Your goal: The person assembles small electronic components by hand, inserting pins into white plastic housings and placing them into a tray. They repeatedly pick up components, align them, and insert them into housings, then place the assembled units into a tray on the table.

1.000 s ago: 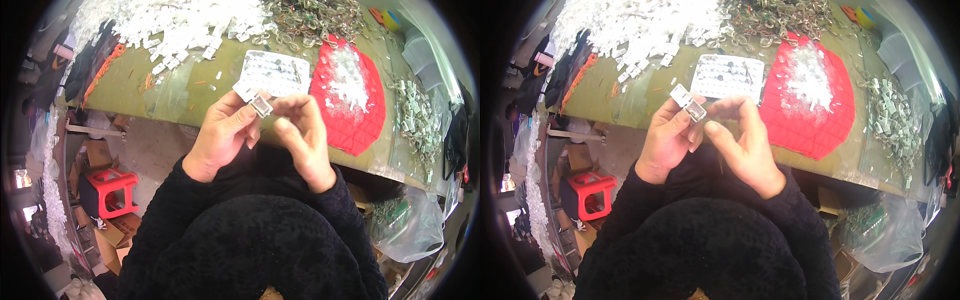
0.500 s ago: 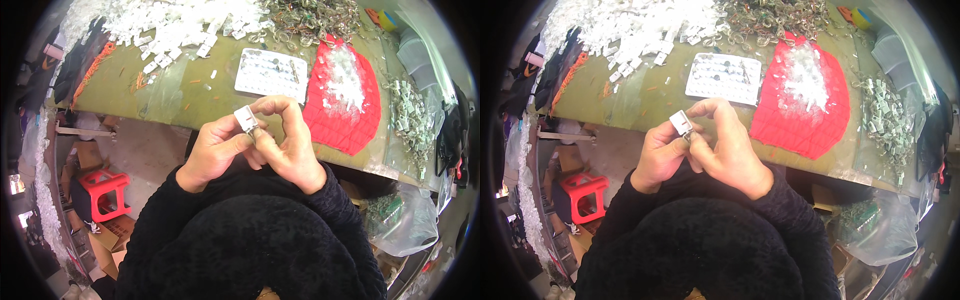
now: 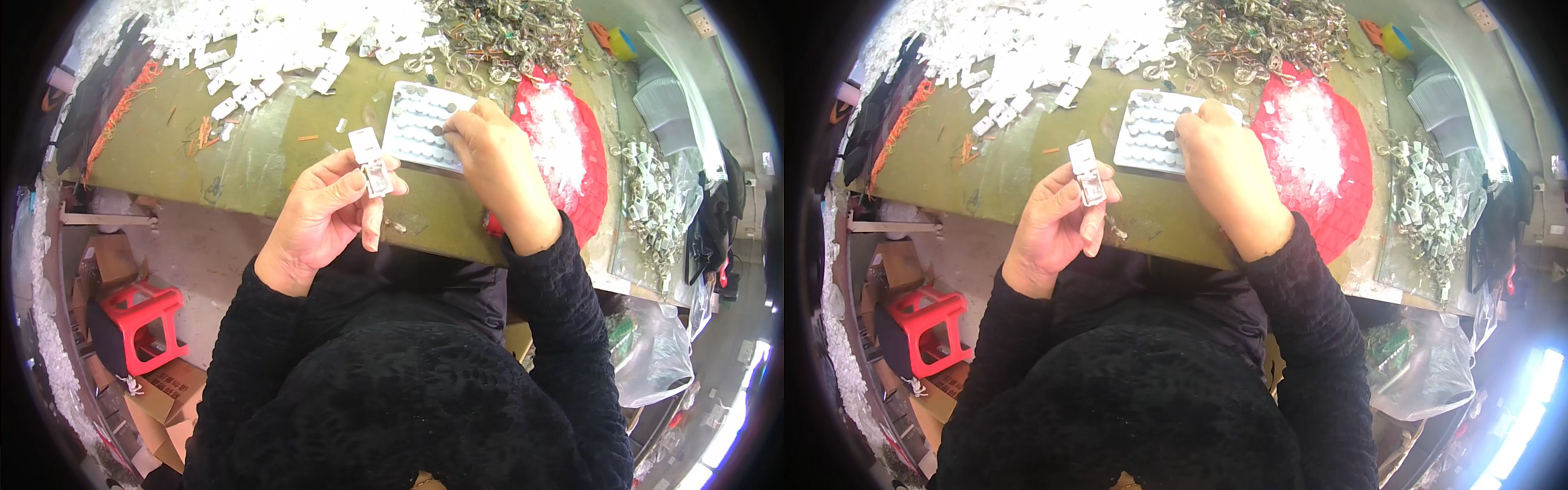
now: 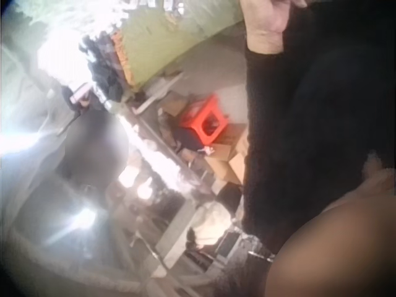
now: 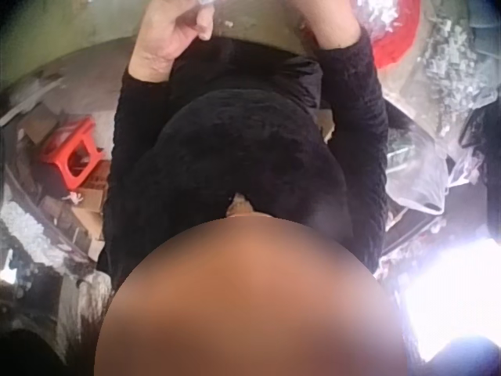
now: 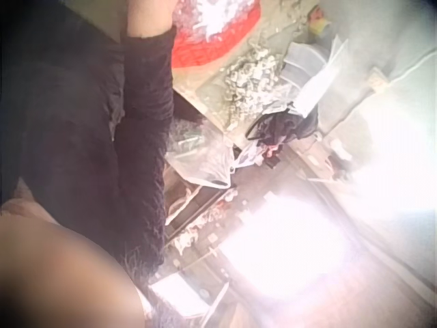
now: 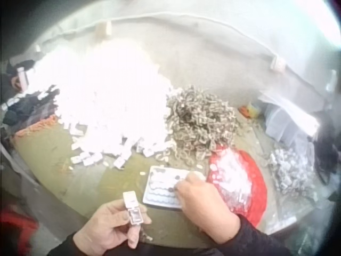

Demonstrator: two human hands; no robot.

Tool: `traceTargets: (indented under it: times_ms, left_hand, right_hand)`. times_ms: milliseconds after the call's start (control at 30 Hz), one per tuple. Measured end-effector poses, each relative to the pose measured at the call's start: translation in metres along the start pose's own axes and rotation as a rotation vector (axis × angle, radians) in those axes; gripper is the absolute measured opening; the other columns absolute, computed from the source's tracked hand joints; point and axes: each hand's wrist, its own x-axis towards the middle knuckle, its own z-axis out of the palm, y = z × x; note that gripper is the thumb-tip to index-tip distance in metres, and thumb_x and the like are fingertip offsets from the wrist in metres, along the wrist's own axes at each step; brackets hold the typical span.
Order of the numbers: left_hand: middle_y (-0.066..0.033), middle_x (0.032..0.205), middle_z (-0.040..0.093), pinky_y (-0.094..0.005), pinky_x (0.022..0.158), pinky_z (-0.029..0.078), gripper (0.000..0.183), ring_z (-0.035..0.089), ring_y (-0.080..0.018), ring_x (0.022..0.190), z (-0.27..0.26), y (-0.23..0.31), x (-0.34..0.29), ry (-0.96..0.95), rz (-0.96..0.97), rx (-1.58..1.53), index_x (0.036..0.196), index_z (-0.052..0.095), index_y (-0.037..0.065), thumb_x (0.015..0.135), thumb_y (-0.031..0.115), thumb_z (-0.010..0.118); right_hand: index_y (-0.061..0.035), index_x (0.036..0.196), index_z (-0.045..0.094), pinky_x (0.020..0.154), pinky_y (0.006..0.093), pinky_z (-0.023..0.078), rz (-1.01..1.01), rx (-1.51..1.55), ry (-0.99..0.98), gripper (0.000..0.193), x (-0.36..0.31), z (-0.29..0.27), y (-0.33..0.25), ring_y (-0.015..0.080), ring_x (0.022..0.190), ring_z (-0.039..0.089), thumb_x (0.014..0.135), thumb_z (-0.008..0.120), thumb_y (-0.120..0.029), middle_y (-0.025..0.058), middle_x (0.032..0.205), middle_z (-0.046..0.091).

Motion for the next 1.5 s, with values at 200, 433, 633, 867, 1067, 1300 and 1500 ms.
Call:
traceTargets:
  times_ms: [200, 433, 633, 867, 1067, 1300, 1500]
  left_hand:
    - [-0.0215, 0.104, 0.068, -0.0301, 0.045, 0.055, 0.040, 0.064, -0.0150, 0.060, -0.004, 0.006, 0.013, -0.015, 0.020, -0.075, 0.125, 0.053, -0.009, 0.096, 0.019, 0.061]
    - [-0.0227, 0.105, 0.067, -0.0314, 0.045, 0.056, 0.039, 0.065, -0.0158, 0.060, -0.006, 0.003, 0.013, -0.019, 0.033, -0.082, 0.126, 0.053, -0.008, 0.097, 0.017, 0.060]
    - [-0.0238, 0.108, 0.068, -0.0315, 0.049, 0.057, 0.039, 0.067, -0.0185, 0.065, -0.003, 0.006, 0.015, 0.026, 0.003, -0.041, 0.127, 0.054, -0.008, 0.097, 0.016, 0.060]
    - [-0.0235, 0.106, 0.068, -0.0313, 0.053, 0.058, 0.039, 0.067, -0.0189, 0.069, 0.002, 0.006, 0.015, 0.071, -0.011, -0.046, 0.128, 0.054, -0.008, 0.095, 0.013, 0.062]
    - [-0.0227, 0.105, 0.068, -0.0315, 0.052, 0.058, 0.039, 0.067, -0.0188, 0.066, 0.002, 0.008, 0.015, 0.065, -0.045, -0.044, 0.128, 0.054, -0.007, 0.095, 0.012, 0.062]
    - [-0.0158, 0.096, 0.069, -0.0326, 0.054, 0.058, 0.025, 0.069, -0.0202, 0.068, 0.002, 0.006, 0.015, 0.052, -0.036, -0.061, 0.115, 0.058, -0.004, 0.096, 0.011, 0.062]
    - [-0.0119, 0.091, 0.067, -0.0335, 0.055, 0.059, 0.020, 0.070, -0.0213, 0.070, -0.002, 0.005, 0.015, 0.003, -0.028, -0.107, 0.110, 0.059, -0.004, 0.096, 0.010, 0.062]
  right_hand:
    - [-0.0059, 0.090, 0.061, 0.062, 0.0423, 0.050, -0.006, -0.155, 0.062, 0.007, -0.008, 0.007, -0.018, 0.0345, 0.071, 0.062, 0.085, 0.066, -0.006, 0.0129, 0.084, 0.058]
    - [-0.0024, 0.100, 0.063, 0.065, 0.0413, 0.053, -0.001, 0.069, 0.184, 0.021, -0.003, 0.005, -0.015, 0.0341, 0.077, 0.065, 0.079, 0.065, -0.002, 0.0156, 0.086, 0.062]
    - [-0.0032, 0.098, 0.068, 0.068, 0.0410, 0.051, -0.032, -0.175, -0.032, 0.015, 0.003, 0.001, -0.023, 0.0342, 0.078, 0.063, 0.083, 0.066, -0.006, 0.0145, 0.086, 0.061]
    - [-0.0026, 0.078, 0.055, 0.063, 0.0421, 0.053, -0.117, -0.259, -0.026, 0.003, 0.000, 0.006, -0.025, 0.0330, 0.078, 0.063, 0.076, 0.058, -0.001, 0.0139, 0.081, 0.055]
    - [-0.0033, 0.088, 0.057, 0.060, 0.0420, 0.052, -0.137, -0.199, 0.018, 0.013, 0.004, -0.001, -0.030, 0.0324, 0.075, 0.064, 0.077, 0.064, -0.005, 0.0139, 0.084, 0.057]
    - [-0.0027, 0.105, 0.063, 0.059, 0.0366, 0.051, -0.455, 0.154, 0.066, 0.036, 0.005, -0.014, -0.047, 0.0286, 0.071, 0.062, 0.070, 0.071, -0.008, 0.0093, 0.084, 0.058]
    - [-0.0035, 0.101, 0.066, 0.056, 0.0338, 0.050, -0.527, 0.243, 0.129, 0.038, 0.005, -0.007, -0.047, 0.0239, 0.067, 0.061, 0.064, 0.075, -0.008, 0.0063, 0.078, 0.059]
